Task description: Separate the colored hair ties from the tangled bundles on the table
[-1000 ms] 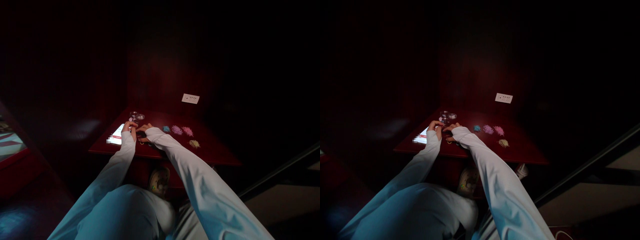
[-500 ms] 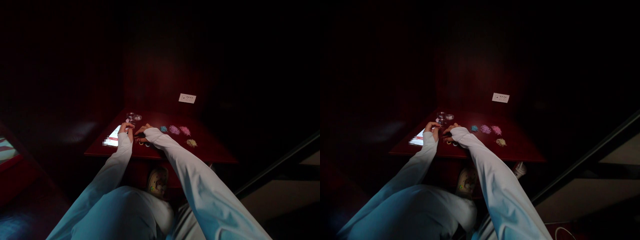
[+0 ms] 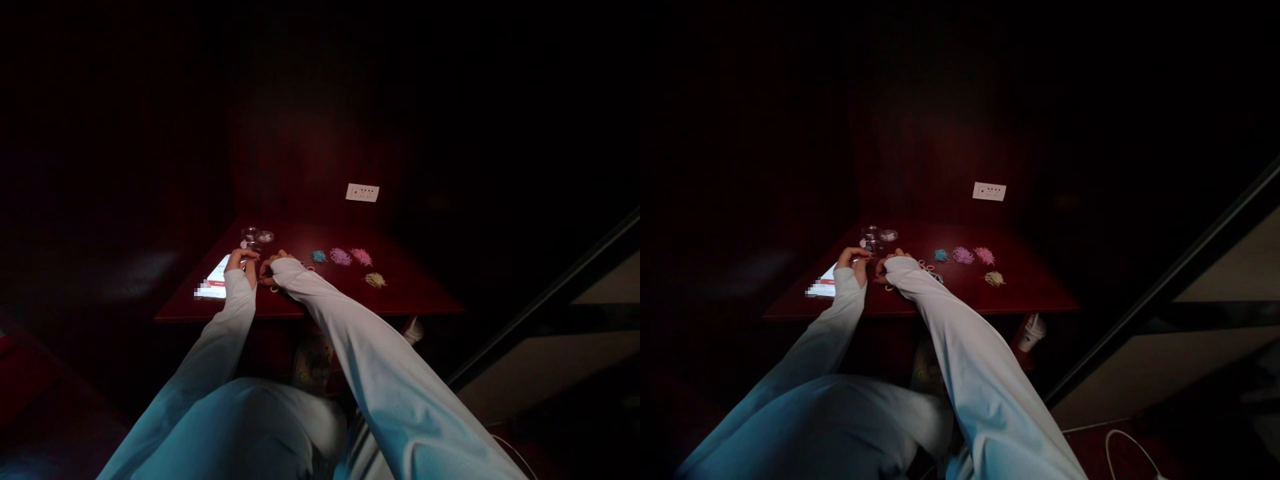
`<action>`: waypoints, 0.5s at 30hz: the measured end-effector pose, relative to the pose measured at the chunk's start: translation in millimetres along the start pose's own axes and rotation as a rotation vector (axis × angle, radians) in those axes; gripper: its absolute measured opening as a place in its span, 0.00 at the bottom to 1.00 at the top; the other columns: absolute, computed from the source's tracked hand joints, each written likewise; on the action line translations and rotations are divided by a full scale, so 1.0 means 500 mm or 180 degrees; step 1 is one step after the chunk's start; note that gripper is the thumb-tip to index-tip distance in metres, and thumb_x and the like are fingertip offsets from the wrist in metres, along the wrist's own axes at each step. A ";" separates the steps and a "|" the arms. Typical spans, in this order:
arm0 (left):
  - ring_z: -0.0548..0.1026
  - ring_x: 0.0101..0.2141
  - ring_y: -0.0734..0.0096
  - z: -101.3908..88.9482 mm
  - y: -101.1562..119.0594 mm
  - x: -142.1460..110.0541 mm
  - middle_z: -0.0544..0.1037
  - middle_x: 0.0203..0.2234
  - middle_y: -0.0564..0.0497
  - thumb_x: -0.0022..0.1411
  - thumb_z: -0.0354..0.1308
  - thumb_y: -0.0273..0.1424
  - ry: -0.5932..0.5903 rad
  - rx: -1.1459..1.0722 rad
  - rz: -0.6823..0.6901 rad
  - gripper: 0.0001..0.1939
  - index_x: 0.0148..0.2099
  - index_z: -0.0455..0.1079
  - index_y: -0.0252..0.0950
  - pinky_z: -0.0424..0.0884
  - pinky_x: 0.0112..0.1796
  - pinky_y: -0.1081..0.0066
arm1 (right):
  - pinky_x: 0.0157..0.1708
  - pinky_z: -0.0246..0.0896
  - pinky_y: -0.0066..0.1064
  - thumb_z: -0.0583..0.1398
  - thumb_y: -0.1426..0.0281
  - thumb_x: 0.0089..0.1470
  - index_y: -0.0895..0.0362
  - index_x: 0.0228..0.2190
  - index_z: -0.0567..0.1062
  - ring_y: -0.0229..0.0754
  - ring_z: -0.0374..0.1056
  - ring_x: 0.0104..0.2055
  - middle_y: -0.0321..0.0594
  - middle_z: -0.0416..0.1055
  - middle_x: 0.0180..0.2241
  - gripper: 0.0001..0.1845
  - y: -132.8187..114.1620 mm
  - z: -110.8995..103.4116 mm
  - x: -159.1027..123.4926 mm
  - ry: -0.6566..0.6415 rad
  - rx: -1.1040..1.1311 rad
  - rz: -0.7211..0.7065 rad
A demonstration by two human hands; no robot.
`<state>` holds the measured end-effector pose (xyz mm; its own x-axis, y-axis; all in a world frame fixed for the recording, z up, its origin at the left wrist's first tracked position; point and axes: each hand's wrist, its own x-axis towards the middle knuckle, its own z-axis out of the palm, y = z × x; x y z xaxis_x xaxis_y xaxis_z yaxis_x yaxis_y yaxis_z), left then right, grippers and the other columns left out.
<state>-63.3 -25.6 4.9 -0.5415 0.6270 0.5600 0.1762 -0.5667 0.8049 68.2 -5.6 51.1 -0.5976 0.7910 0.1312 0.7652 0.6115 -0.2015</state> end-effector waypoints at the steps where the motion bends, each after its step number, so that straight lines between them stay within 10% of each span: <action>1: 0.78 0.34 0.66 0.001 0.003 -0.001 0.77 0.29 0.52 0.50 0.55 0.26 -0.0012 -0.0019 -0.0013 0.04 0.30 0.67 0.40 0.76 0.36 0.71 | 0.53 0.57 0.35 0.70 0.62 0.58 0.50 0.42 0.83 0.48 0.64 0.54 0.36 0.78 0.45 0.10 0.001 0.001 -0.001 0.0041 0.0011 0.0025; 15: 0.78 0.32 0.67 0.001 -0.009 0.001 0.76 0.28 0.52 0.50 0.57 0.29 -0.0004 -0.0199 0.0001 0.01 0.30 0.69 0.39 0.75 0.34 0.71 | 0.52 0.57 0.36 0.67 0.73 0.58 0.56 0.33 0.81 0.48 0.65 0.52 0.42 0.76 0.43 0.01 -0.010 0.020 0.010 0.0424 -0.0147 0.0088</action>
<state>-63.8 -22.3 1.7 -0.5403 0.6275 0.5606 0.1247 -0.5991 0.7909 58.9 -4.9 43.3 -0.5413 0.8014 0.2545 0.7930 0.5872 -0.1624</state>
